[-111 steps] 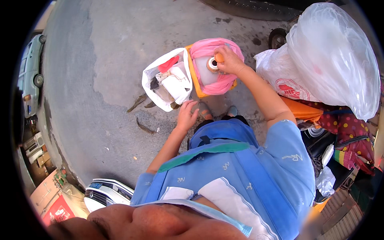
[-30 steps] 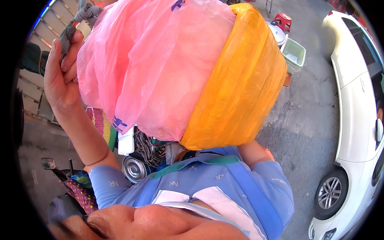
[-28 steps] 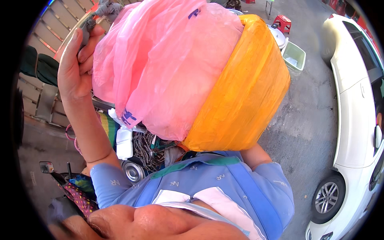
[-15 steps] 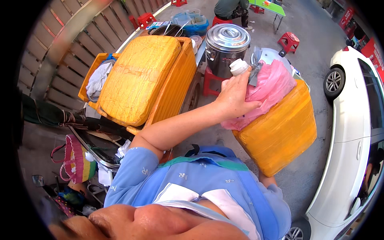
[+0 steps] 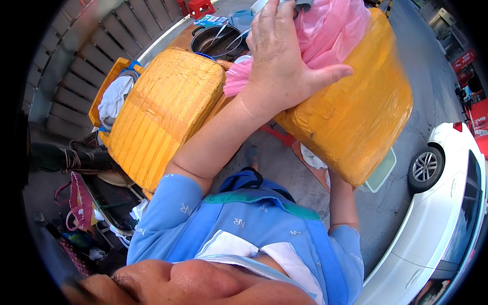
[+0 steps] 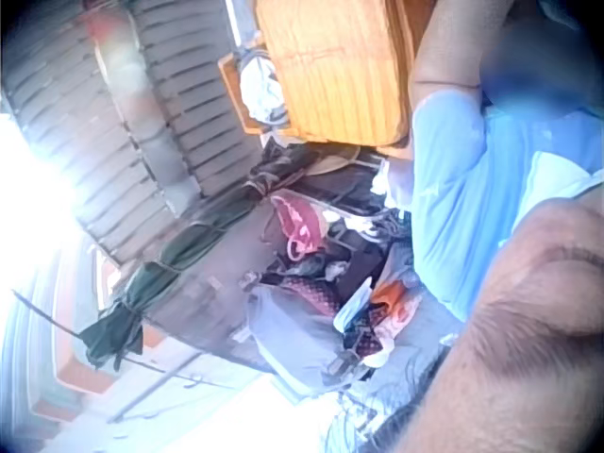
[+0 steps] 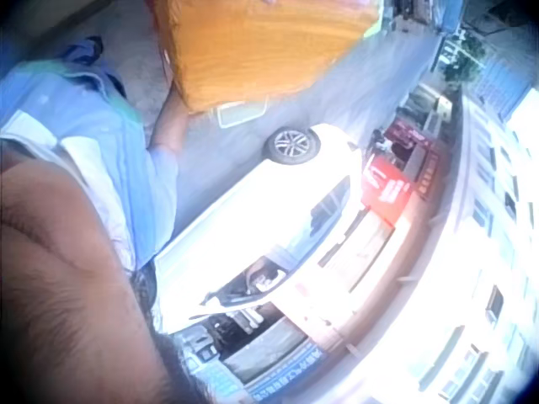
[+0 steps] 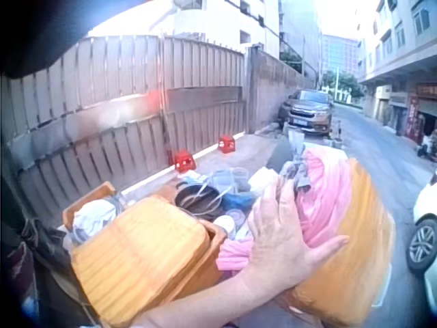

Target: The person prepares a meal at a street food stall by scooping food into a styrofoam container and placing it in a plastic bag. They then wipe the wooden table with a cloth, stir a pot of soup, and scoop ingredients from various containers into a bowl.

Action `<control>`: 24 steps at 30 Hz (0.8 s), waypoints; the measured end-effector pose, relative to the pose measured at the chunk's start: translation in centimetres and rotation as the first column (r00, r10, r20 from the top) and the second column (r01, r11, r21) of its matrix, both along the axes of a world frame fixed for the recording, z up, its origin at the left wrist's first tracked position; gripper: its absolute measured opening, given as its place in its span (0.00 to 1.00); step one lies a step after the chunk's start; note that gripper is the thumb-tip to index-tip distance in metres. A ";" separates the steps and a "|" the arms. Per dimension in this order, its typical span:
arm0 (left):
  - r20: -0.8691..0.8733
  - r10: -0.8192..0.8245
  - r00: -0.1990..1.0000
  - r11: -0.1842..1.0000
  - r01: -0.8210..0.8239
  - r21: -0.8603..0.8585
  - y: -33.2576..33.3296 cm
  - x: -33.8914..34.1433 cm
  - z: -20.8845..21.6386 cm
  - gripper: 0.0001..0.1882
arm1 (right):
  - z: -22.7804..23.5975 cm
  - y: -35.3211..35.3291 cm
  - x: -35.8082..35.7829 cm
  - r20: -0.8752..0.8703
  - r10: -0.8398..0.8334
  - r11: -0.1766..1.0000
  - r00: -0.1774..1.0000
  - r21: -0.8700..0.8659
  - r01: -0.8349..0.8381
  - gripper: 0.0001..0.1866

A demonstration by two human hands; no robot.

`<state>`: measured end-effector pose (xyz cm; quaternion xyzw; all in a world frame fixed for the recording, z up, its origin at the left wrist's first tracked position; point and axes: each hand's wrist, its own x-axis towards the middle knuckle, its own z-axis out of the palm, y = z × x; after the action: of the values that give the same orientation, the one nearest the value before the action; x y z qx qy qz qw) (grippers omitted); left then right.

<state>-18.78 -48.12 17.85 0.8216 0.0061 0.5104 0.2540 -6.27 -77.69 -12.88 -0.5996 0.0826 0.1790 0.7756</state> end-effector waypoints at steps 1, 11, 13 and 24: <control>-0.002 0.057 0.998 0.998 -0.057 -0.018 1.9 0.9 0.8 0.53 | 1.6 2.2 3.2 0.048 0.017 1.000 0.999 0.020 -0.018 0.31; -0.003 0.324 0.946 0.881 -0.302 -0.365 20.1 18.0 -5.0 0.56 | 12.2 20.2 29.4 0.285 0.114 0.990 0.952 0.045 -0.132 0.31; -0.065 0.344 0.937 0.830 -0.335 -0.446 22.6 21.5 -8.1 0.56 | 12.6 22.5 32.7 0.290 0.126 0.989 0.949 0.036 -0.143 0.31; -0.302 0.240 0.923 0.585 -0.386 -0.713 31.8 29.1 -14.6 0.58 | 11.5 32.8 43.0 0.275 0.260 0.964 0.925 -0.020 -0.265 0.31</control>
<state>10.35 -16.31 3.26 0.6647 0.3867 0.4233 0.4791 36.70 -44.89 -1.39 -0.6174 -0.1086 0.1969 0.7538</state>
